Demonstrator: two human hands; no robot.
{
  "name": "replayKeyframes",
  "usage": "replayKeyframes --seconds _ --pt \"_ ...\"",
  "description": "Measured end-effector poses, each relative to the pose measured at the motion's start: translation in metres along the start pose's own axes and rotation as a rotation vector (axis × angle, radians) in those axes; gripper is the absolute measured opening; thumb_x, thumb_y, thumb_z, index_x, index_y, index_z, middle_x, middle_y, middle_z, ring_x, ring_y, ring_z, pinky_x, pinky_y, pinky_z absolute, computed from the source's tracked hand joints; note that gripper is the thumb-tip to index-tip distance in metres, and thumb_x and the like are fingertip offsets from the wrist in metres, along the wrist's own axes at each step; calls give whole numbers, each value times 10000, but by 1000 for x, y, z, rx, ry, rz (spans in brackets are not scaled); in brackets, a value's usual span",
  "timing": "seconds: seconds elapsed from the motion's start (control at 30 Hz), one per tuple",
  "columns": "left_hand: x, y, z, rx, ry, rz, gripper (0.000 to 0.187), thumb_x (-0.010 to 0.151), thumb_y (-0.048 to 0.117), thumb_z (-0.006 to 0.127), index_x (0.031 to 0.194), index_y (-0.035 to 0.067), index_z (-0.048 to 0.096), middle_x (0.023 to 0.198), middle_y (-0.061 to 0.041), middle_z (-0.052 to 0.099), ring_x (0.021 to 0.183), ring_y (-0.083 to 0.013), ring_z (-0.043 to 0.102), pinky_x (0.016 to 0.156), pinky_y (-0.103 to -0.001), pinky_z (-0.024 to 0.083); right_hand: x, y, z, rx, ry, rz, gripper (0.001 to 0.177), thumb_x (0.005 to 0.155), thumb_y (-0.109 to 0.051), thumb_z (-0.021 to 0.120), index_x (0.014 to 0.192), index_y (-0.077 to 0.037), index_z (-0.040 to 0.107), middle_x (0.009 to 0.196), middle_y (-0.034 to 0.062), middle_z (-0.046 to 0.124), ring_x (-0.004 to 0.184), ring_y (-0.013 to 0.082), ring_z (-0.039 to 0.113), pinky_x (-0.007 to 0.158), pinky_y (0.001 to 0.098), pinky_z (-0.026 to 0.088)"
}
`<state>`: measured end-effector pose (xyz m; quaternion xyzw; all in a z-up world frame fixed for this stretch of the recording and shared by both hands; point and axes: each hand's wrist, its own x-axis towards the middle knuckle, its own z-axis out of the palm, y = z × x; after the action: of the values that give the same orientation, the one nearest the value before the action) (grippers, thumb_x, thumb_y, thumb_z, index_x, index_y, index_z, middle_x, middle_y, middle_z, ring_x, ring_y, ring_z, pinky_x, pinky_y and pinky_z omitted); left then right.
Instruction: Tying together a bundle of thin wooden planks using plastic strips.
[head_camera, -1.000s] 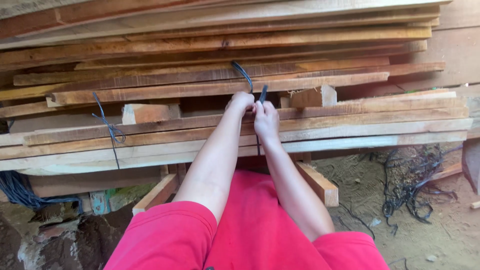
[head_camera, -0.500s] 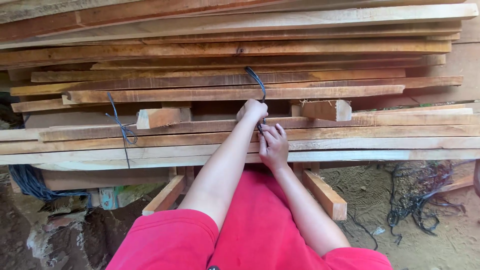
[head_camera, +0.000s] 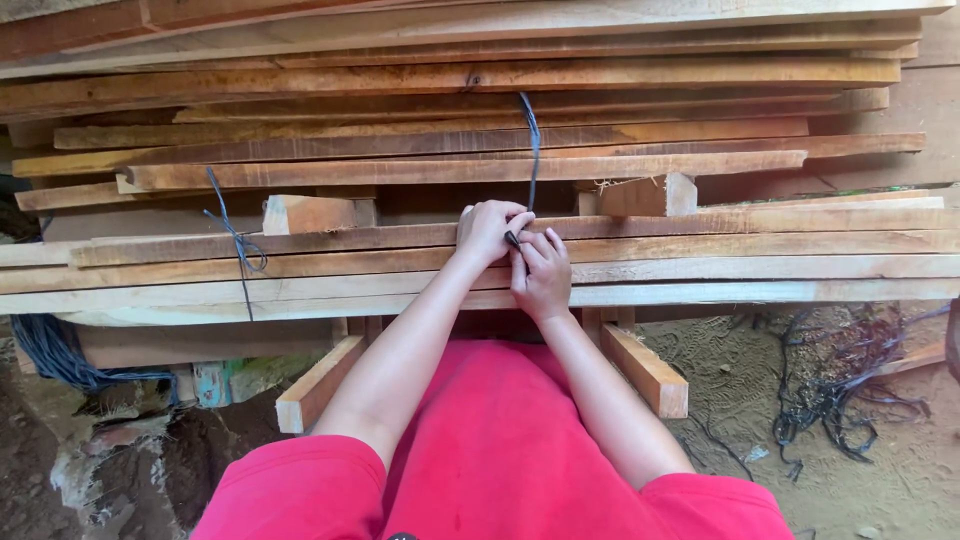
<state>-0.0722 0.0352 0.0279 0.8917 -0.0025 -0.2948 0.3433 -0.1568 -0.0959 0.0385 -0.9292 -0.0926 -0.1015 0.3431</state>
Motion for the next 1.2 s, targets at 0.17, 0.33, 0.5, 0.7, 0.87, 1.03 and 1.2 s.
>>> replayKeyframes --seconds 0.17,0.33,0.5,0.7,0.87,1.03,1.2 --pt "-7 -10 13 -34 177 99 235 987 481 587 927 345 770 899 87 775 997 -164 723 892 -336 504 3 -3 -2 -1 11 -5 141 965 -156 644 837 -99 666 994 16 669 1024 211 692 1115 428 421" --pt "12 7 6 -45 38 -136 339 970 554 511 865 346 756 888 61 773 1051 -215 712 936 -377 485 3 -3 0 -14 13 13 207 988 -188 641 804 -92 647 955 36 658 985 233 692 1112 436 422" --pt "45 12 13 14 -104 -394 277 871 480 567 933 347 802 1021 25 785 1147 -240 699 957 -397 535 -2 2 6 -19 -5 30 219 1003 -197 635 811 -92 648 952 41 652 997 239 693 1109 441 422" --pt "44 35 -13 -32 -207 -491 328 762 337 602 974 211 819 1085 -84 779 1158 -309 699 992 -445 545 2 6 11 188 5 189 301 1045 -170 610 747 -126 616 879 35 654 963 277 697 1030 455 459" --pt "51 26 -9 -29 -243 -517 190 682 317 657 787 258 804 965 -25 783 1062 -272 728 937 -398 567 38 9 28 575 77 851 369 1072 -243 548 742 -124 660 797 34 713 831 183 675 874 355 484" --pt "39 46 -41 -5 -353 -498 429 615 303 722 1013 174 815 1211 -76 754 1226 -262 671 1032 -431 530 62 36 38 525 -17 965 382 1032 -220 590 680 -120 701 655 57 674 692 173 602 767 308 469" --pt "50 37 -33 -32 -378 -450 545 722 299 595 1190 63 745 1322 -112 705 1309 -256 611 1080 -452 496 86 40 38 389 -35 1072 366 970 -278 631 633 -183 739 561 20 653 582 172 662 666 272 483"
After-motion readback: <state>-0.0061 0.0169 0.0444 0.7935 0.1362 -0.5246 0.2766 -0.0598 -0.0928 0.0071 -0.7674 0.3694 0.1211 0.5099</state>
